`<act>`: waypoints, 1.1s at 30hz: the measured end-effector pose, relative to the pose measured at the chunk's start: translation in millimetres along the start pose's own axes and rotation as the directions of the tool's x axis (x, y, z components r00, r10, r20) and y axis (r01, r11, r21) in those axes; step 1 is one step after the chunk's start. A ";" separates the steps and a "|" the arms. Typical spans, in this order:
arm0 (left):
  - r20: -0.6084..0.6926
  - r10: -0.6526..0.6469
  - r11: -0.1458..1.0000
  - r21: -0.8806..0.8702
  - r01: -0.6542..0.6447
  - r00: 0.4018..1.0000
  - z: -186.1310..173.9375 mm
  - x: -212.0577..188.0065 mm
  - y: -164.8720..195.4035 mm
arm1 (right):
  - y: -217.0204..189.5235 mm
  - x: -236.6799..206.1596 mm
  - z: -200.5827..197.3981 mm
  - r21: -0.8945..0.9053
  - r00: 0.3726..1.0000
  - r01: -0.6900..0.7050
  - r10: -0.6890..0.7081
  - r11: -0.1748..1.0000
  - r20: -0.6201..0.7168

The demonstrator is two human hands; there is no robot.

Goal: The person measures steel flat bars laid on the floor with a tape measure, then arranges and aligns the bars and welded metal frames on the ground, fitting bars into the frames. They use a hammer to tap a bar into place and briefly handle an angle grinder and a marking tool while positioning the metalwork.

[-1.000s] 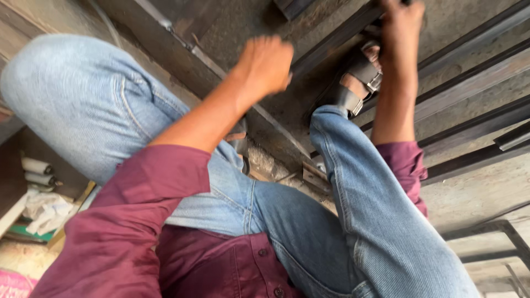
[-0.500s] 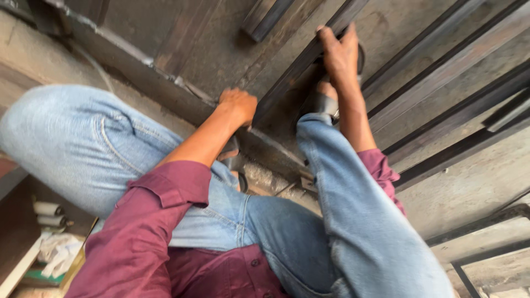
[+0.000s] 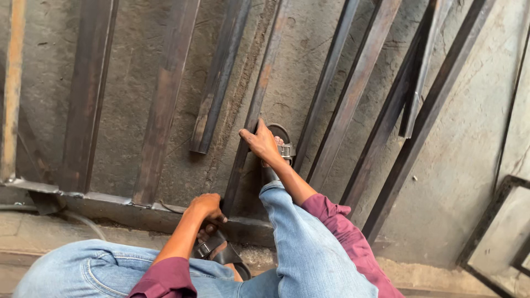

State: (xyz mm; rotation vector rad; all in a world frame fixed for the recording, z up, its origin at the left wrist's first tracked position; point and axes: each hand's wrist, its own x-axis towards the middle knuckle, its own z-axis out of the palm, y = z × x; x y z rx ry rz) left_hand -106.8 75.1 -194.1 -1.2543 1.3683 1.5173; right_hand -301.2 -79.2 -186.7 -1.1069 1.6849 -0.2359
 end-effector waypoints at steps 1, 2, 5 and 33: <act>0.013 -0.004 1.000 -0.007 0.004 1.000 0.2 -0.5 0.5 | 1.3 0.0 -0.1 -0.001 1.000 0.018 -0.018 1.000 -0.012; 0.020 -0.003 1.000 -0.005 0.004 1.000 -0.2 -0.5 1.0 | 2.9 -0.5 -0.6 -0.003 0.999 0.040 -0.040 0.999 -0.022; 0.017 -0.001 1.000 -0.008 0.002 1.000 0.0 -2.0 1.6 | 3.7 0.4 -0.9 -0.052 0.991 0.111 -0.114 0.993 -0.068; 0.008 0.054 0.998 0.006 -0.054 0.998 -1.4 -0.2 -2.1 | 10.0 -4.1 -2.1 -0.139 0.995 0.025 -0.039 0.990 -0.096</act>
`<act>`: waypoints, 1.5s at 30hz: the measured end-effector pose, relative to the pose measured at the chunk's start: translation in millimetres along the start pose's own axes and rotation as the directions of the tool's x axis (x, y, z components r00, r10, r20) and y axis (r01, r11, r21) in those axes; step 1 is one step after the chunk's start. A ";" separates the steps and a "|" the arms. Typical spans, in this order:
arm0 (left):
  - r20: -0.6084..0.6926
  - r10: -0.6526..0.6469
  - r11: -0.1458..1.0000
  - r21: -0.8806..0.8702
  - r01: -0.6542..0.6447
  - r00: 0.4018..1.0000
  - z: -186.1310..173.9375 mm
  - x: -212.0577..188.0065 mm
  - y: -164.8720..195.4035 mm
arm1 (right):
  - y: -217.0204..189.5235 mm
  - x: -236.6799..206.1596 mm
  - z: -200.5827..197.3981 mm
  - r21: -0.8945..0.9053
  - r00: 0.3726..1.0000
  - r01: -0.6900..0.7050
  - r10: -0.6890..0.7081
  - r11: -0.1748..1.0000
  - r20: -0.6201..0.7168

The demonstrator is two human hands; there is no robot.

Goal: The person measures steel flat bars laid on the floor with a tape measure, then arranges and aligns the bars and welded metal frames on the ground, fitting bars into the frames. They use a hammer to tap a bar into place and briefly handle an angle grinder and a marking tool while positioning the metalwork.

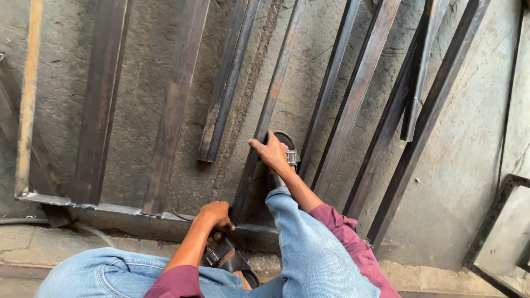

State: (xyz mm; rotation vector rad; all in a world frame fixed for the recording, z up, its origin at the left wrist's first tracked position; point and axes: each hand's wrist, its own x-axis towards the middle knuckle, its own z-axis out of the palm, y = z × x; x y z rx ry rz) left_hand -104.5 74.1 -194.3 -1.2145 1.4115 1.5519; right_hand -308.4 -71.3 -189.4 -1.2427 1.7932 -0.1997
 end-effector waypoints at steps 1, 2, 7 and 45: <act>-0.002 0.001 1.000 -0.007 -0.001 1.000 0.1 0.0 -0.2 | 0.8 -1.5 0.3 0.063 0.999 0.017 -0.019 0.998 0.027; 0.000 -0.001 1.000 -0.013 0.001 1.000 0.5 0.0 -0.5 | 1.5 -3.3 0.6 0.126 0.998 0.030 -0.037 0.992 0.054; -0.020 -0.012 0.999 -0.035 0.012 1.000 3.5 1.5 -3.2 | -0.8 -7.0 0.4 0.242 0.987 -0.043 0.005 0.969 0.158; -0.020 0.006 1.000 0.006 -0.006 1.000 4.3 9.7 -3.0 | -2.9 -6.3 -9.7 0.134 0.990 0.050 -0.067 0.990 0.126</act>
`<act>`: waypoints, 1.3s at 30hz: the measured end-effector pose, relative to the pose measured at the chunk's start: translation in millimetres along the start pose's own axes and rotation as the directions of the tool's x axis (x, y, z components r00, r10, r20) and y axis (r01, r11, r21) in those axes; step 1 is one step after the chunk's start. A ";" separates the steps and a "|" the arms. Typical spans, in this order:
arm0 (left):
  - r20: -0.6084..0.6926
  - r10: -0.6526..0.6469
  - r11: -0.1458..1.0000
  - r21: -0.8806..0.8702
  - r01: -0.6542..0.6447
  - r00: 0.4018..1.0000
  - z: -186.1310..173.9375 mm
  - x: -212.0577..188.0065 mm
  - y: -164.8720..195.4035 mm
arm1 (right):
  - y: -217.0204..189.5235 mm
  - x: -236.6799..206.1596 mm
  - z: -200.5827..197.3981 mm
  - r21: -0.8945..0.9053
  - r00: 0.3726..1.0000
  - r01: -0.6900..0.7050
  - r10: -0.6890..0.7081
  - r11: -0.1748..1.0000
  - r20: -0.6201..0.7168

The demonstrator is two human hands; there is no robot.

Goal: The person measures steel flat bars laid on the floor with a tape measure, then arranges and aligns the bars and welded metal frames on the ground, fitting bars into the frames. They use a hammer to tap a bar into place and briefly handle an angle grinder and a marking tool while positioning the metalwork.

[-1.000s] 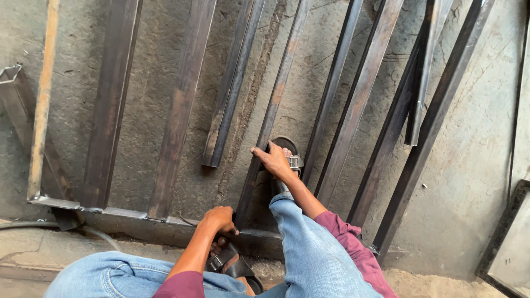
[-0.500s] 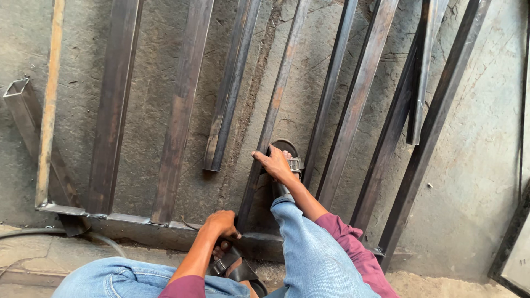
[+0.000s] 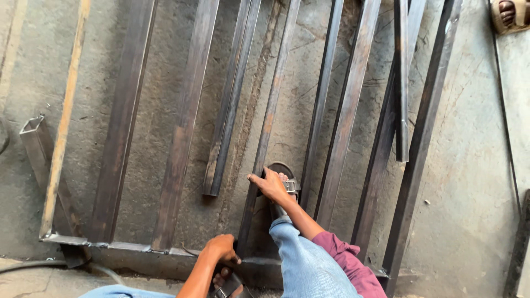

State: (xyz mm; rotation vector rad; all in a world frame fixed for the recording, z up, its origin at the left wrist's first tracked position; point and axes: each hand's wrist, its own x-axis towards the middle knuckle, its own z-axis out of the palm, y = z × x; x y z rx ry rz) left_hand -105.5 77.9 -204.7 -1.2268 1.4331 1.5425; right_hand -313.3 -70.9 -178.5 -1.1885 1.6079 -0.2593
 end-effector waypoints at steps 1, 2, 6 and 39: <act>-0.001 -0.006 1.000 -0.001 0.006 1.000 -0.5 -1.0 0.5 | -0.8 0.0 -0.3 -0.030 1.000 -0.003 0.003 1.000 -0.010; -0.007 0.001 1.000 -0.001 -0.001 1.000 -0.7 -2.1 0.7 | -1.5 -0.1 -0.3 -0.060 1.000 -0.005 0.004 0.998 -0.018; -0.016 0.009 1.000 0.007 -0.009 1.000 -1.6 -4.9 1.9 | -3.6 -1.0 -1.9 -0.074 1.000 -0.002 0.000 0.997 -0.031; -0.005 0.009 0.996 -0.093 -0.010 1.000 -11.0 -22.2 5.5 | -2.2 -49.5 -35.5 0.581 0.970 -0.160 0.236 0.798 -0.057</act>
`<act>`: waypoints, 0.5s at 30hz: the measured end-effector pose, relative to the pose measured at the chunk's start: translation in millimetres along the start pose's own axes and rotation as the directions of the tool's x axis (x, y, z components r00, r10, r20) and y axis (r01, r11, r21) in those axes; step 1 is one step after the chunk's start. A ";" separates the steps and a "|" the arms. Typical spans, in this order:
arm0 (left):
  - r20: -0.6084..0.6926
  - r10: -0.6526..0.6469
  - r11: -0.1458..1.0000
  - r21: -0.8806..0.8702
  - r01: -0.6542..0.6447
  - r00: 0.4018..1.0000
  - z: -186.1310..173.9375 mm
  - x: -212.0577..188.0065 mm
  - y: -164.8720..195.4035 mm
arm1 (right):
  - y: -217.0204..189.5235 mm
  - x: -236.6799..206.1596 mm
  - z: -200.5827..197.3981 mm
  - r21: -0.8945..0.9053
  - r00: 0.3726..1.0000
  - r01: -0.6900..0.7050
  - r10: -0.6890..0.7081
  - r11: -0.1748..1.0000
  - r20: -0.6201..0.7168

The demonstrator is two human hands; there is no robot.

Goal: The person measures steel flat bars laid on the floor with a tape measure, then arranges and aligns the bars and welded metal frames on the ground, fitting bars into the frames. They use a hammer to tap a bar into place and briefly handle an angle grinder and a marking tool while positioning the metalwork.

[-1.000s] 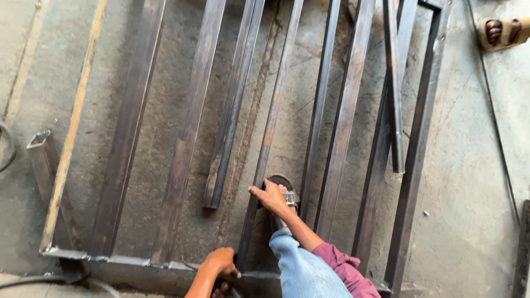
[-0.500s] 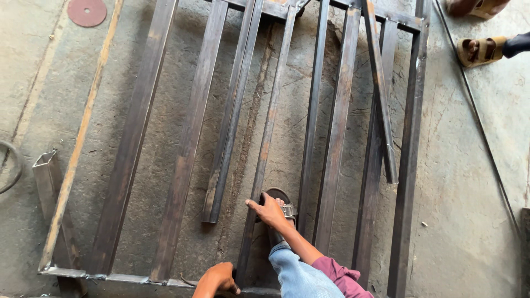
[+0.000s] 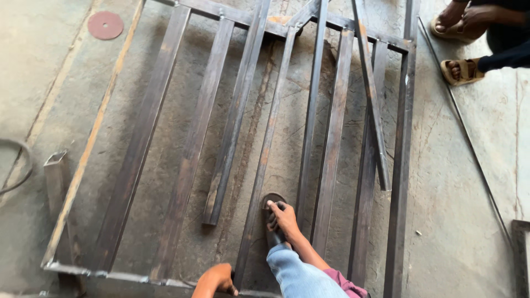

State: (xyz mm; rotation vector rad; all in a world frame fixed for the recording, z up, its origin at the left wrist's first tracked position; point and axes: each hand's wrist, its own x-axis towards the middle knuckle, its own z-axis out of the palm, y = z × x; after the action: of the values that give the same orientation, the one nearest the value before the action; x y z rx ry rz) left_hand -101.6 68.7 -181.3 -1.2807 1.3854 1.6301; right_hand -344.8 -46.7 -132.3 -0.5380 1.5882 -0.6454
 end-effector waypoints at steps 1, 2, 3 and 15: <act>0.003 0.001 1.000 -0.005 -0.001 1.000 0.4 -1.7 0.1 | 0.3 -2.3 1.6 -0.029 1.000 0.016 -0.016 0.999 -0.008; 0.004 0.001 1.000 -0.010 -0.001 1.000 0.8 -2.8 1.0 | -0.6 -3.0 2.7 -0.057 0.999 0.029 -0.030 0.998 -0.020; 0.005 0.001 1.000 -0.011 -0.001 1.000 1.3 -4.9 0.9 | -1.6 -4.3 4.5 -0.082 0.999 0.041 -0.043 0.996 -0.031; 0.015 -0.005 1.000 -0.030 0.006 1.000 0.3 -20.9 5.1 | -16.5 -22.4 15.9 -0.096 0.996 0.007 -0.016 0.995 -0.093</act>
State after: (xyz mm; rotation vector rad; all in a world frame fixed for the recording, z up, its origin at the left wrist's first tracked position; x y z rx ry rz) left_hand -99.6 70.2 -159.9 -1.2864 1.3521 1.6593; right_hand -326.9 -45.2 -105.8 -0.5948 1.7121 -0.6132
